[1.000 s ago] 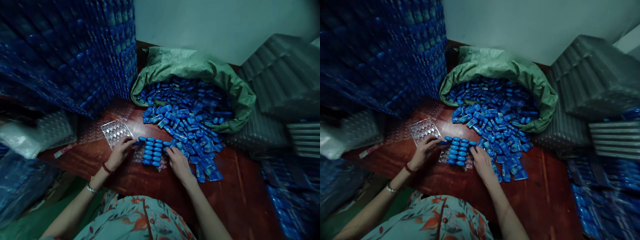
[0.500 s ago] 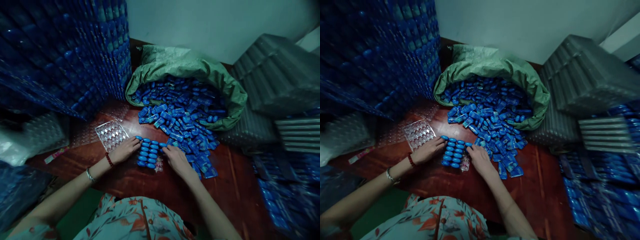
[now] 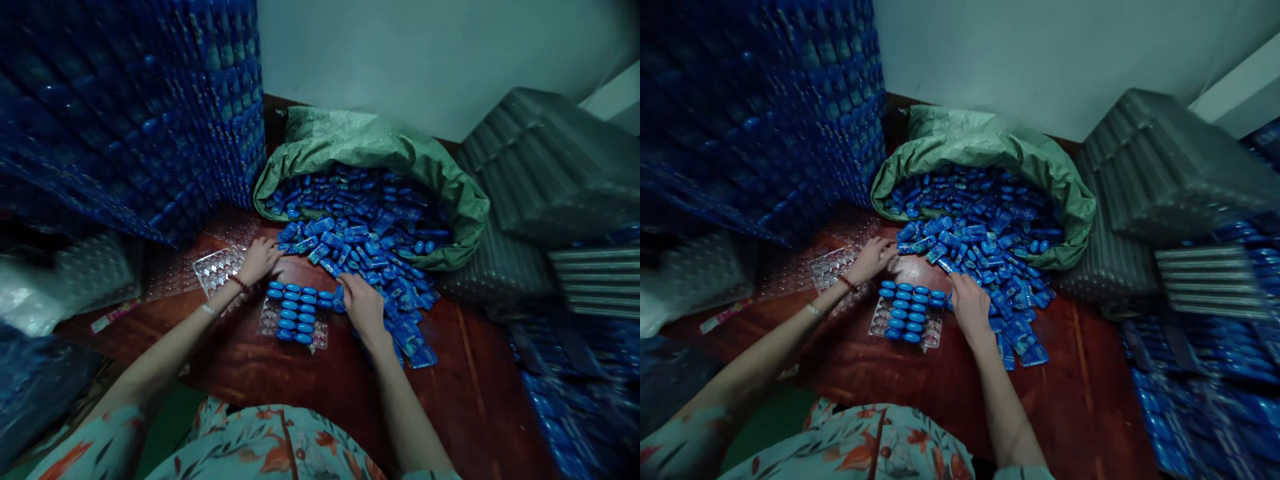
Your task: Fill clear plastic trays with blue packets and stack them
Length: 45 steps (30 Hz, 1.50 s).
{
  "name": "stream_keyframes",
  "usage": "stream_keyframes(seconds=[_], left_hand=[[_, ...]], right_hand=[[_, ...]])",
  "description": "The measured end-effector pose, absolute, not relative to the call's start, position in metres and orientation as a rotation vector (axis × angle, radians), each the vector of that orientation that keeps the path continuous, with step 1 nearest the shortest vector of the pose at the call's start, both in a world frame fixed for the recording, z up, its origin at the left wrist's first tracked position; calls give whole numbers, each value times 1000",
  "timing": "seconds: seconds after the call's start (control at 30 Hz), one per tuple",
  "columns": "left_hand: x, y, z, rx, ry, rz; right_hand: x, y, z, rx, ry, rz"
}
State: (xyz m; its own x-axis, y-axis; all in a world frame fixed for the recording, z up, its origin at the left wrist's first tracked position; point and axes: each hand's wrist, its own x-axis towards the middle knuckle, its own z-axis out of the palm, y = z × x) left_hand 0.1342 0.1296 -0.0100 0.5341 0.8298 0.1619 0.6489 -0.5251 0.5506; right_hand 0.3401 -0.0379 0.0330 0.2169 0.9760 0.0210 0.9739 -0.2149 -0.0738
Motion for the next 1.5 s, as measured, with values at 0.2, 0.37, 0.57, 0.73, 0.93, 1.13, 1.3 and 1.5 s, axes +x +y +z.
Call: stream_keyframes(seconds=[0.2, 0.37, 0.57, 0.73, 0.93, 1.13, 1.3, 1.5], left_hand=[[178, 164, -18, 2295, 1409, 381], [144, 147, -8, 2253, 1348, 509], [58, 69, 15, 2022, 1198, 1060], [32, -1, -1, 1986, 1255, 1047], [63, 1, -25, 2114, 1117, 1050], [72, 16, -23, 2401, 870, 844], [68, 18, -9, 2579, 754, 658], [67, 10, -6, 2613, 698, 527]], right_hand=[[352, 21, 16, -2537, -2046, 28], [361, 2, -3, -2392, -2056, -51], [374, -66, -13, -1984, -1780, 210], [359, -117, 9, -1915, -1580, 573], [344, -115, 16, -1906, -1665, 584], [325, -92, 6, -1937, -2015, 385], [311, -86, 24, -2073, -2363, 315], [295, -82, 32, -2119, -2487, 294]])
